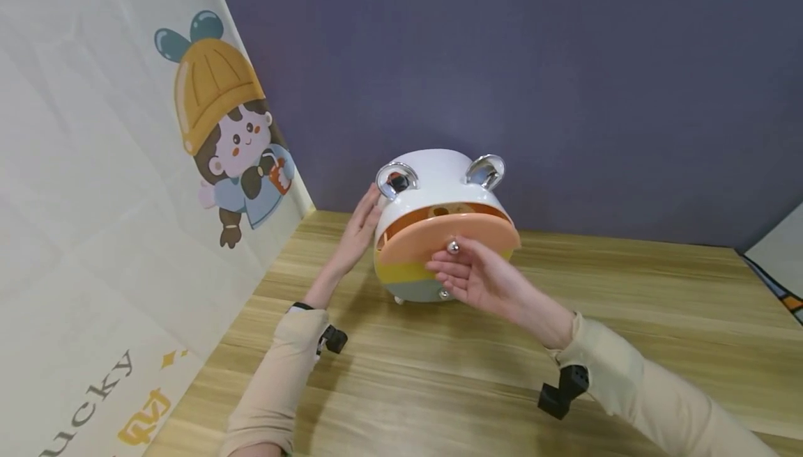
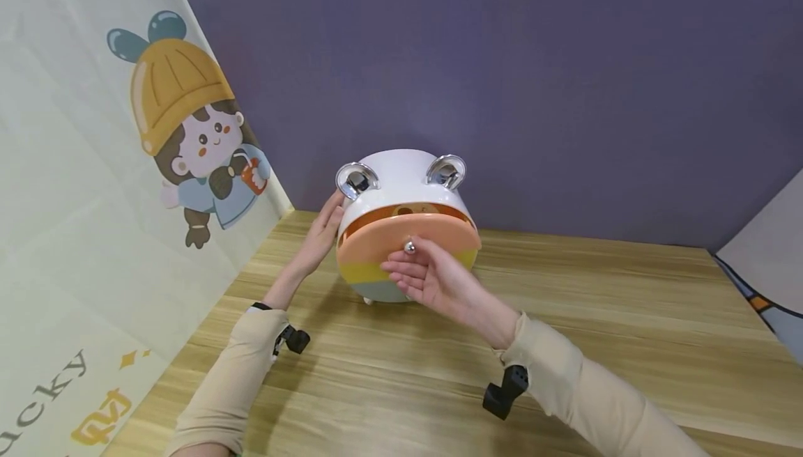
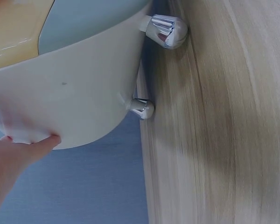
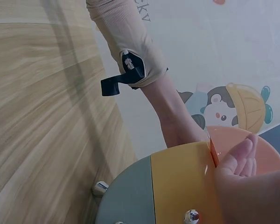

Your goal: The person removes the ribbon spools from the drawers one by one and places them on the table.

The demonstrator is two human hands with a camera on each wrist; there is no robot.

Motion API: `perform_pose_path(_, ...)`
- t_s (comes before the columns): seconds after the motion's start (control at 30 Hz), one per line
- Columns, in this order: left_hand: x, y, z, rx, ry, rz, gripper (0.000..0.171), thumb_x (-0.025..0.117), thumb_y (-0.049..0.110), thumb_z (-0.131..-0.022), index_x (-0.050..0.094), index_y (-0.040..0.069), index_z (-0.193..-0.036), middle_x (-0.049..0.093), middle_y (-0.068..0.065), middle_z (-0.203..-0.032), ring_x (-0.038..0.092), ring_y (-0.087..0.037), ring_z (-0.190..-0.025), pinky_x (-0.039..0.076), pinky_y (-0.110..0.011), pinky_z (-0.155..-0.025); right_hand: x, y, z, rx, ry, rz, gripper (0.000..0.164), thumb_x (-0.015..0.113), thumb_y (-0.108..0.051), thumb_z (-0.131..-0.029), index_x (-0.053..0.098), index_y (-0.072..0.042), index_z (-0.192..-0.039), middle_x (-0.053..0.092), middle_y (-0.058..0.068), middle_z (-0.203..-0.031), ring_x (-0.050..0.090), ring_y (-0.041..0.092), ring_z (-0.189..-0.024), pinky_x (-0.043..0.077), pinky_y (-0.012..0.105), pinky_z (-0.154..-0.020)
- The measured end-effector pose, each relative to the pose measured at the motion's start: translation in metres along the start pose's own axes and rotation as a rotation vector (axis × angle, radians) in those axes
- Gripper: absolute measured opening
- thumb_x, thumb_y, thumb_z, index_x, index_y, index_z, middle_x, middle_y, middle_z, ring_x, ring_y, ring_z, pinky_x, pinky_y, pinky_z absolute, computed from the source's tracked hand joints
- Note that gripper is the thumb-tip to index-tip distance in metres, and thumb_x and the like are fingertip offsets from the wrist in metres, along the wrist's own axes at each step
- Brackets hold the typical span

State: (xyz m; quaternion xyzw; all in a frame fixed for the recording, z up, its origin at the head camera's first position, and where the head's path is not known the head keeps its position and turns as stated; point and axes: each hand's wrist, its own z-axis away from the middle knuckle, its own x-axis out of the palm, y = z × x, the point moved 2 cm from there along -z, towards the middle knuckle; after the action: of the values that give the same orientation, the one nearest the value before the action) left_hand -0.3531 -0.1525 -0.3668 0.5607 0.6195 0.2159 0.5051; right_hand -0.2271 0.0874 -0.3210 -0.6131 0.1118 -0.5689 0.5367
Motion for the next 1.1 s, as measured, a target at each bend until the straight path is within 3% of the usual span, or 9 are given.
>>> perform_pose_path(0.27,0.000,0.006,-0.001,-0.021,-0.012,0.004,0.051,0.033,0.020,-0.109,0.024,0.013,-0.158,0.009,-0.003,-0.169,0.006,-0.024,-0.157,0.008,-0.052,-0.128,0.003,0.005,0.011,0.022,-0.023,0.012,0.043,0.037,-0.036,-0.108,0.068,-0.008,-0.098,0.075,0.004,-0.096,0.069,0.012,-0.085,0.056,0.020,-0.079)
perform_pose_path(0.5,-0.002,0.039,0.009,-0.041,-0.038,-0.007,0.051,0.032,0.015,-0.108,0.022,0.005,-0.158,0.008,-0.014,-0.168,0.006,-0.031,-0.156,0.008,-0.053,-0.127,0.002,0.007,0.021,0.029,-0.030,0.006,0.040,0.039,-0.034,-0.108,0.068,-0.008,-0.098,0.075,0.004,-0.096,0.069,0.012,-0.087,0.056,0.020,-0.080)
perform_pose_path(1.1,-0.001,0.039,0.010,-0.054,-0.032,-0.017,0.051,0.028,0.018,-0.109,0.019,0.008,-0.159,0.006,-0.011,-0.168,0.004,-0.029,-0.157,0.005,-0.050,-0.128,-0.001,0.014,0.040,0.056,-0.094,0.029,0.038,0.039,-0.031,-0.108,0.068,-0.007,-0.101,0.075,0.003,-0.099,0.070,0.011,-0.089,0.057,0.019,-0.083)
